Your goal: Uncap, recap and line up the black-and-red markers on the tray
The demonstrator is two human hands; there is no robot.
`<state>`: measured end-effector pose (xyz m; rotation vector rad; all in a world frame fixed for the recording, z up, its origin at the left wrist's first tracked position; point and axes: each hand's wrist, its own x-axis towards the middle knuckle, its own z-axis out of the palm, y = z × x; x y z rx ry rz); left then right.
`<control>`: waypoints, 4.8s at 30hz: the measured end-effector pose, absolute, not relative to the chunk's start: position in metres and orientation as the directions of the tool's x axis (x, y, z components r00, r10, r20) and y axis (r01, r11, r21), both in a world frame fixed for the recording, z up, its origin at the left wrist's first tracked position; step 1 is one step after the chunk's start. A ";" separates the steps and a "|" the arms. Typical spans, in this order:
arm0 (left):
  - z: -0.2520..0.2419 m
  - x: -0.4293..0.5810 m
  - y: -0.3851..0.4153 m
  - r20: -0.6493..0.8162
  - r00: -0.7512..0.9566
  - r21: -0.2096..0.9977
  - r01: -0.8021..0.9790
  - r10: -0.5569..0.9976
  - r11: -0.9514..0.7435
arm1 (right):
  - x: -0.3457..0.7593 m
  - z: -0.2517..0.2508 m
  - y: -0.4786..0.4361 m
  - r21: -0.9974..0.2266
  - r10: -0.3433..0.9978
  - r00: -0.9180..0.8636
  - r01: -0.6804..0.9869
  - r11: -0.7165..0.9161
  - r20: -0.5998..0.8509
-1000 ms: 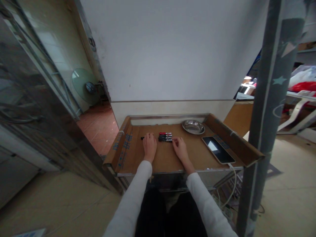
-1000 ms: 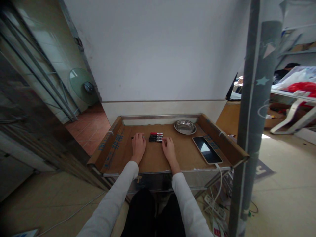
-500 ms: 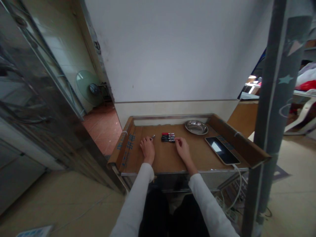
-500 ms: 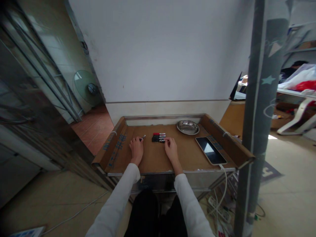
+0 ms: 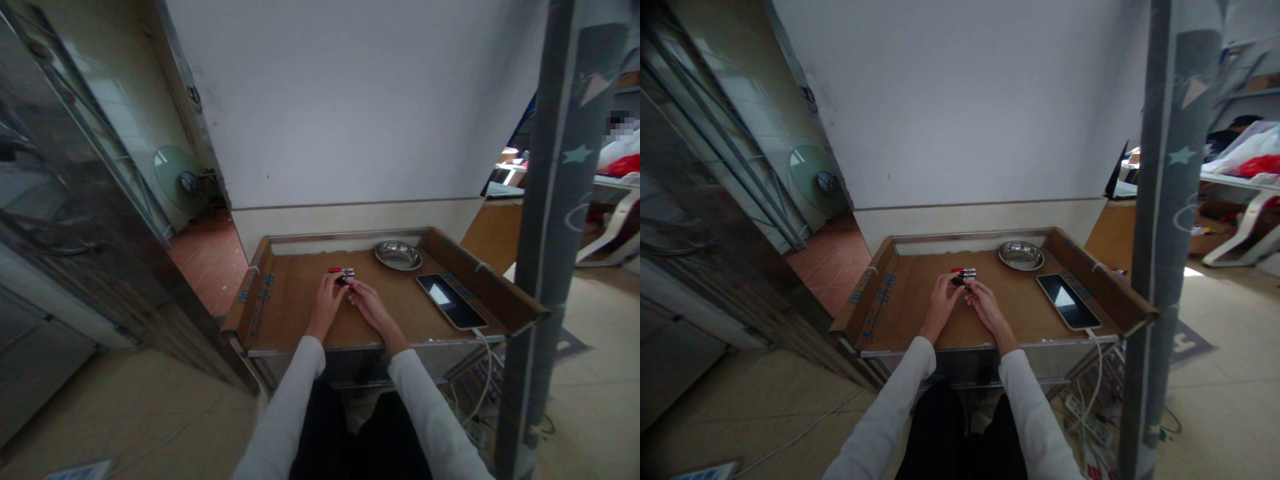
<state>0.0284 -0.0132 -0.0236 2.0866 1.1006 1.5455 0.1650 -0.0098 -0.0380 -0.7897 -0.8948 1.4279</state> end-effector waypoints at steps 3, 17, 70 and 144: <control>-0.026 0.031 -0.009 0.677 0.119 0.652 0.362 0.727 -0.666 | 0.166 -0.038 -0.011 -0.852 0.996 -0.085 -0.523 -0.036 0.010; -0.022 0.026 -0.012 0.662 -0.111 0.725 0.345 0.741 -0.596 | 0.171 -0.042 -0.009 -0.825 0.999 0.020 -0.564 0.044 0.039; -0.032 0.013 0.000 0.505 -0.100 0.484 0.855 0.858 -0.185 | 0.185 -0.047 -0.005 -0.421 0.851 0.056 0.884 0.201 0.523; -0.026 0.013 -0.006 0.487 0.319 0.586 0.571 0.813 -0.575 | 0.185 -0.036 -0.014 -0.362 0.789 -0.183 0.813 0.457 0.586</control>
